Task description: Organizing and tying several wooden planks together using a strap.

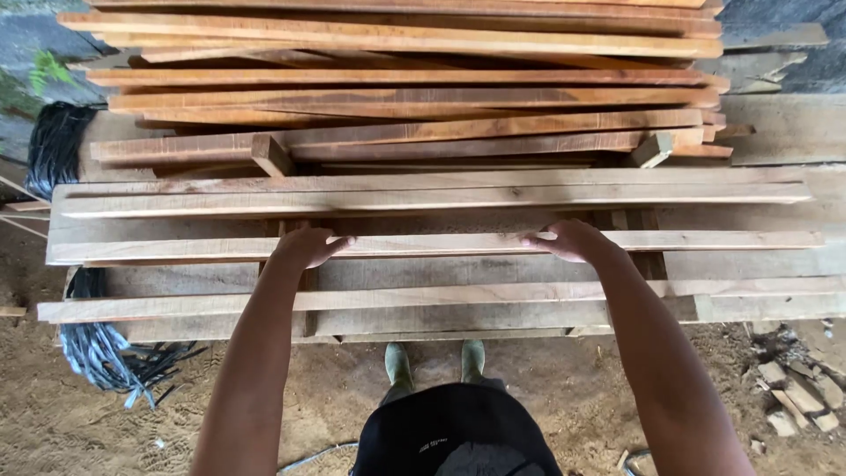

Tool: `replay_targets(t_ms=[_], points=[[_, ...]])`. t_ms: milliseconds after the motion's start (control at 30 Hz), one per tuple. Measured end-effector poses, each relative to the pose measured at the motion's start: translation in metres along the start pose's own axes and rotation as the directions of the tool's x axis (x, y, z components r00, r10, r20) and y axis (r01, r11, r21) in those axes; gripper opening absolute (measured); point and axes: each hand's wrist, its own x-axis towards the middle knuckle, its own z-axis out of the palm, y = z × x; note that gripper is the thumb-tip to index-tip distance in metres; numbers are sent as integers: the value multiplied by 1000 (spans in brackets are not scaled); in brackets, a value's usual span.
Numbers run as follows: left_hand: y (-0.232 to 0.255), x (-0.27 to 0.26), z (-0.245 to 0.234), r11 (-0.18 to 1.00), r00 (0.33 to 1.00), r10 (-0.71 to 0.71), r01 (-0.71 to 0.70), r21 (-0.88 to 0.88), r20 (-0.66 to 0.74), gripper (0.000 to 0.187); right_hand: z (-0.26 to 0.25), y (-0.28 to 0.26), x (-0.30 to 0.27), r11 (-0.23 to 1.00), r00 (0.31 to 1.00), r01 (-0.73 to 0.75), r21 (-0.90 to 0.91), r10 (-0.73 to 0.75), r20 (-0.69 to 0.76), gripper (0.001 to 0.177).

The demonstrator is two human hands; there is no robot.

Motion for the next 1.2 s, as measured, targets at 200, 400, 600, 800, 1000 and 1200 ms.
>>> replay_targets(t_ms=[200, 400, 600, 800, 1000, 1200], points=[[-16, 5, 39, 998, 1000, 27, -26, -66, 12, 96, -3, -13, -38, 997, 998, 57, 46, -57, -9, 81], [-16, -13, 50, 995, 1000, 10, -11, -103, -9, 92, 15, 4, -25, 997, 998, 68, -41, -68, -9, 85], [-16, -17, 54, 998, 1000, 27, -26, -52, 11, 87, 44, 21, -20, 1000, 1000, 28, -11, -28, 4, 92], [-13, -30, 59, 997, 999, 45, -45, -66, -9, 86, 35, 4, -57, 999, 999, 26, -31, -27, -34, 85], [-6, -43, 61, 998, 998, 57, -57, -4, -27, 86, 48, 6, -58, 998, 999, -5, -56, 3, -43, 85], [-8, -41, 61, 997, 997, 80, -80, 20, -23, 87, 56, 19, -35, 994, 999, 25, -104, -27, -22, 92]])
